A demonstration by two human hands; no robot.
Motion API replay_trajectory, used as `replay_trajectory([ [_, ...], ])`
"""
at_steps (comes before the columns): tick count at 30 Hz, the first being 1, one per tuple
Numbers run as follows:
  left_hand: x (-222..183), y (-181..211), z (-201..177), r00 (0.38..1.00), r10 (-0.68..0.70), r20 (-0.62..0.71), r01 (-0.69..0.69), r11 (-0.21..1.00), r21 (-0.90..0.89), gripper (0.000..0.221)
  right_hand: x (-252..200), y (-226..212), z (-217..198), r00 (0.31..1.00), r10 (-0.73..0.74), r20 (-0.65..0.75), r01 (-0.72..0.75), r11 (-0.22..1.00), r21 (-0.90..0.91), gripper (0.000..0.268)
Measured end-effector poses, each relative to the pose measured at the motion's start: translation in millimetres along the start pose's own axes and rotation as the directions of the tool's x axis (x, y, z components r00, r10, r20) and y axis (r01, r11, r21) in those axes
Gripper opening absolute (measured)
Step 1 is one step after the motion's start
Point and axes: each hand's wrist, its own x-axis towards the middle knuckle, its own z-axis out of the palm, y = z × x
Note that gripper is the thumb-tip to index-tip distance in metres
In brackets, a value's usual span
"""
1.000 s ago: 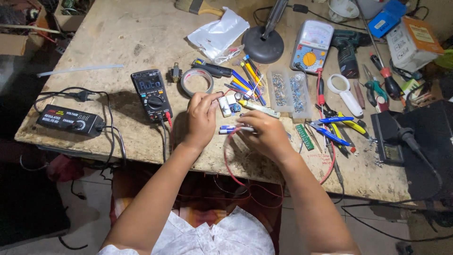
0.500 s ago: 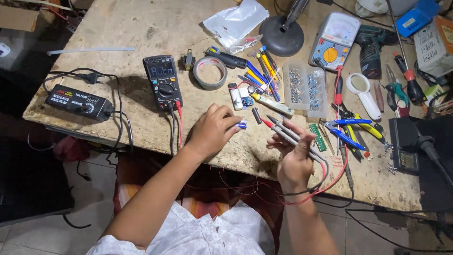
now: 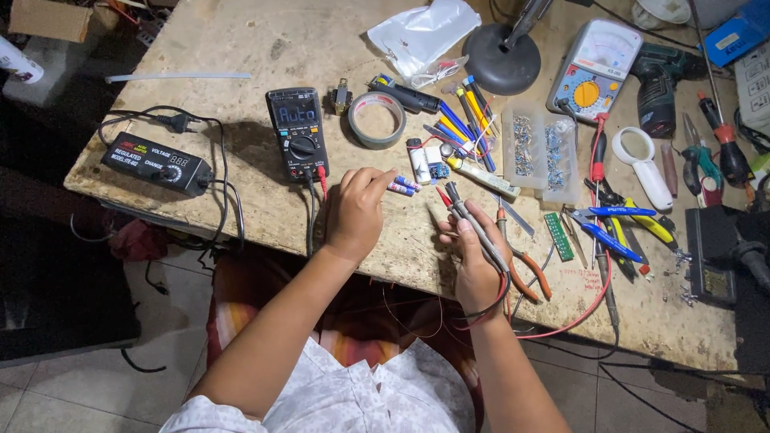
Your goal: Testing electronic components with a multimeter and assembling a small handheld device at a repair bench.
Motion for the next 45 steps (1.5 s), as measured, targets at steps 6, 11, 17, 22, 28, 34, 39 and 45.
replay_trajectory([
  [6, 3.9, 10.8, -14.6, 0.992, -0.012, 0.123, 0.011, 1.0, 0.011, 0.018, -3.9, -0.9, 2.5, 1.0, -0.02, 0.012, 0.02, 0.999, -0.028, 0.035],
  [11, 10.2, 18.2, -34.7, 0.996, 0.039, 0.082, -0.027, 0.988, -0.151, 0.024, -5.0, -9.2, 1.0, 0.977, -0.175, 0.124, 0.197, 0.961, -0.195, 0.032],
  [17, 8.8, 24.4, -43.4, 0.999, -0.05, -0.021, 0.034, 0.878, -0.477, 0.035, -8.2, -7.0, -2.9, 0.959, -0.235, 0.16, 0.266, 0.94, -0.213, 0.033],
  [22, 15.8, 31.9, -57.5, 0.981, -0.169, 0.097, 0.19, 0.727, -0.659, 0.036, -11.0, -14.5, 0.8, 0.909, -0.348, 0.231, 0.411, 0.847, -0.338, 0.029],
  [28, 16.8, 35.4, -59.2, 0.991, -0.036, 0.131, 0.113, 0.757, -0.644, 0.037, -13.3, -17.9, 2.9, 0.896, -0.358, 0.263, 0.435, 0.829, -0.352, 0.027],
  [34, 20.3, 31.8, -59.9, 0.989, 0.102, 0.106, -0.03, 0.845, -0.534, 0.04, -15.0, -19.0, 3.5, 0.895, -0.362, 0.259, 0.435, 0.835, -0.338, 0.027],
  [39, 16.8, 33.1, -44.1, 0.973, 0.197, 0.119, -0.142, 0.92, -0.366, 0.035, -15.7, -21.0, 6.3, 0.891, -0.38, 0.25, 0.45, 0.812, -0.371, 0.027],
  [45, 6.9, 31.3, -41.0, 0.977, 0.21, 0.043, -0.193, 0.949, -0.248, 0.044, -18.1, -19.0, 8.5, 0.85, -0.443, 0.286, 0.525, 0.76, -0.383, 0.026],
])
